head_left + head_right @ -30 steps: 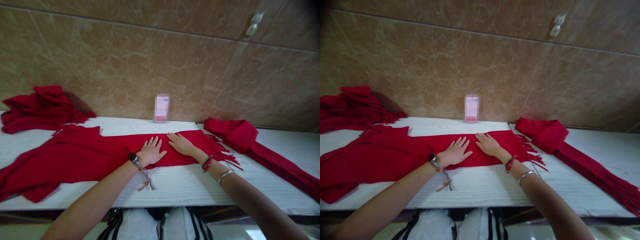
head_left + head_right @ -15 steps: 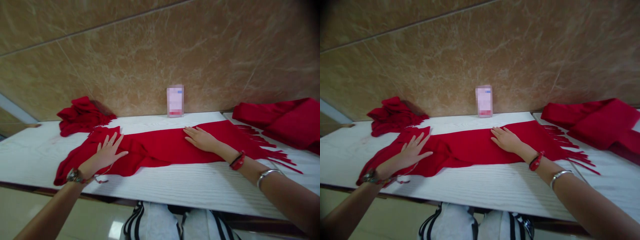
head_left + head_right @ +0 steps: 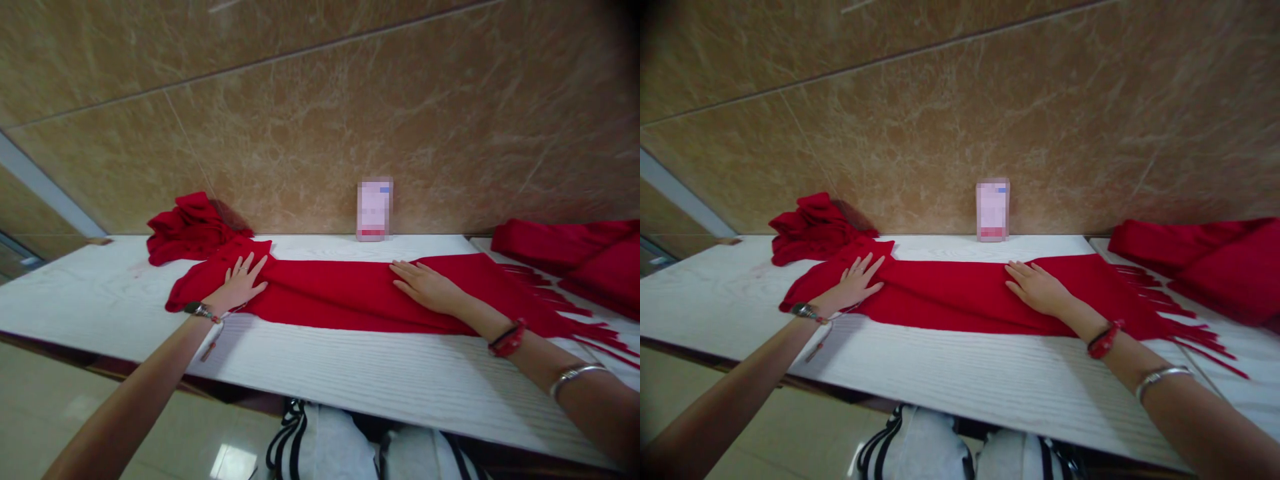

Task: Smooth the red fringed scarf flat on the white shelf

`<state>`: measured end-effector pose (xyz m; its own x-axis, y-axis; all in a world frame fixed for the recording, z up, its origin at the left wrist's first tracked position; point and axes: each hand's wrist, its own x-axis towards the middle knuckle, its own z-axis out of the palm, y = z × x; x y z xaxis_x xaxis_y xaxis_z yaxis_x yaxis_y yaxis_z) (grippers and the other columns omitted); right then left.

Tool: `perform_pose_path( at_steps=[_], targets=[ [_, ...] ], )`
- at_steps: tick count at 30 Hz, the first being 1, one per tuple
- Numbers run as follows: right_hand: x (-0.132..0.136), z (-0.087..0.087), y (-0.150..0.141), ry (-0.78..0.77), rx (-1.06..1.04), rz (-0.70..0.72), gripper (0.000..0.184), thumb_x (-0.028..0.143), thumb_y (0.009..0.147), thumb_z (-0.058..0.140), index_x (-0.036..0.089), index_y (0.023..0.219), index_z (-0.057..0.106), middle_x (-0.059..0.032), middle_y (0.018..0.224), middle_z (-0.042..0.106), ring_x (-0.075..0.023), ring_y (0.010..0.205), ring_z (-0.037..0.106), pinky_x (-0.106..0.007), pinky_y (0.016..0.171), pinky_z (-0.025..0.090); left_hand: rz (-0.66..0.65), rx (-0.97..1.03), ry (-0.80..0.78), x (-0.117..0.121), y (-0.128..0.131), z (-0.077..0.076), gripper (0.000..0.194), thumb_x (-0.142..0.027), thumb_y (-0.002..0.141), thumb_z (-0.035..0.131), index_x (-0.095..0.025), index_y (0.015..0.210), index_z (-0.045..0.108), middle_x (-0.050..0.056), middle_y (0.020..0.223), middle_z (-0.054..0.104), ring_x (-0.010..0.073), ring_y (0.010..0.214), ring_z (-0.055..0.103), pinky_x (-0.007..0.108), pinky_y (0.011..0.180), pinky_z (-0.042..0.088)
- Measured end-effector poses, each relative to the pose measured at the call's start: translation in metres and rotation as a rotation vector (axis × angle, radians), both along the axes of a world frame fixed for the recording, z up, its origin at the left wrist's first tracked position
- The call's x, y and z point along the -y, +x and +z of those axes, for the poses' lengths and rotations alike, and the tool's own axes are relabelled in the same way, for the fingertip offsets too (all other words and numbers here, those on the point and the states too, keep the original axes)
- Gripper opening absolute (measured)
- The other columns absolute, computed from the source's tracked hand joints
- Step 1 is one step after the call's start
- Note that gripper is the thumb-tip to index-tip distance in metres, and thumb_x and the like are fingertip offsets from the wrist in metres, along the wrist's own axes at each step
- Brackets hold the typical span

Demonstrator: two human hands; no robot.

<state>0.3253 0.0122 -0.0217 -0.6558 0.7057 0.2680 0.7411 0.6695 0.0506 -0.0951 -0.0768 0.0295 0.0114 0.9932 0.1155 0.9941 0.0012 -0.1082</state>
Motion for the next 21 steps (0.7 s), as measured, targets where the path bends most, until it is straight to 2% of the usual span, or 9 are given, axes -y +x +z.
perform_pose_path(
  at_steps=[2,4,6,8,11,14,19,21],
  targets=[
    [0.001,0.002,-0.001,0.002,-0.013,0.004,0.049,0.035,0.090,0.026,0.010,0.129,0.043,-0.0145,0.134,0.043,-0.0242,0.124,0.038,-0.044,0.102,0.031,-0.187,-0.038,-0.016,0.001,0.017,0.011,0.065,-0.029,0.082,0.044,-0.024,0.141,0.018,0.009,0.149,0.005,0.0312,0.135,0.003,0.051,0.104,0.016],
    [0.003,0.005,-0.002,-0.003,-0.010,0.003,0.049,0.035,0.090,0.026,0.011,0.129,0.043,-0.0141,0.135,0.043,-0.0244,0.124,0.038,-0.045,0.102,0.031,-0.406,-0.051,-0.056,0.000,0.038,0.021,0.067,-0.021,0.078,0.046,-0.027,0.140,0.021,0.004,0.149,0.008,0.0262,0.135,0.003,0.047,0.106,0.012],
    [0.005,0.008,-0.002,-0.010,0.005,-0.004,0.049,0.035,0.090,0.026,0.011,0.129,0.043,-0.0140,0.135,0.042,-0.0243,0.125,0.037,-0.045,0.102,0.031,-0.564,-0.032,-0.131,-0.004,0.058,0.028,0.064,-0.015,0.077,0.045,-0.029,0.137,0.027,0.002,0.143,0.029,0.0216,0.133,0.017,0.046,0.108,0.010],
    [0.007,0.012,-0.003,-0.017,0.025,-0.013,0.049,0.034,0.090,0.026,0.009,0.130,0.043,-0.0145,0.136,0.041,-0.0243,0.125,0.037,-0.044,0.103,0.031,-0.661,-0.005,-0.197,-0.009,0.071,0.032,0.054,-0.011,0.077,0.043,-0.026,0.129,0.042,0.002,0.127,0.050,0.0181,0.123,0.036,0.043,0.108,0.013],
    [0.009,0.015,-0.004,-0.025,0.030,-0.018,0.049,0.034,0.091,0.027,0.009,0.129,0.044,-0.0147,0.136,0.041,-0.0245,0.125,0.037,-0.043,0.103,0.031,-0.713,-0.004,-0.221,-0.011,0.075,0.032,0.036,-0.011,0.077,0.044,-0.020,0.109,0.058,0.004,0.109,0.060,0.0171,0.108,0.050,0.035,0.102,0.030],
    [0.009,0.017,-0.004,-0.029,0.016,-0.007,0.048,0.034,0.091,0.028,0.010,0.129,0.044,-0.0141,0.135,0.043,-0.0247,0.124,0.038,-0.043,0.102,0.031,-0.714,-0.089,-0.175,0.000,0.068,0.031,0.031,-0.012,0.079,0.043,-0.020,0.104,0.060,0.004,0.107,0.060,0.0176,0.103,0.053,0.030,0.092,0.041],
    [0.009,0.019,-0.005,-0.048,0.019,0.013,0.048,0.034,0.091,0.029,0.007,0.127,0.045,-0.0157,0.133,0.044,-0.0256,0.124,0.038,-0.042,0.103,0.030,-0.723,-0.226,-0.033,0.029,0.064,0.039,0.029,-0.010,0.085,0.036,-0.019,0.099,0.060,0.006,0.098,0.059,0.0154,0.083,0.057,0.025,0.071,0.047],
    [0.011,0.022,-0.005,-0.047,0.023,0.013,0.047,0.033,0.091,0.030,0.007,0.127,0.046,-0.0158,0.133,0.045,-0.0257,0.124,0.038,-0.041,0.103,0.031,-0.695,-0.245,0.040,0.035,0.066,0.041,0.030,-0.010,0.087,0.032,-0.018,0.095,0.060,0.007,0.096,0.058,0.0155,0.079,0.056,0.027,0.069,0.047]
  ],
)
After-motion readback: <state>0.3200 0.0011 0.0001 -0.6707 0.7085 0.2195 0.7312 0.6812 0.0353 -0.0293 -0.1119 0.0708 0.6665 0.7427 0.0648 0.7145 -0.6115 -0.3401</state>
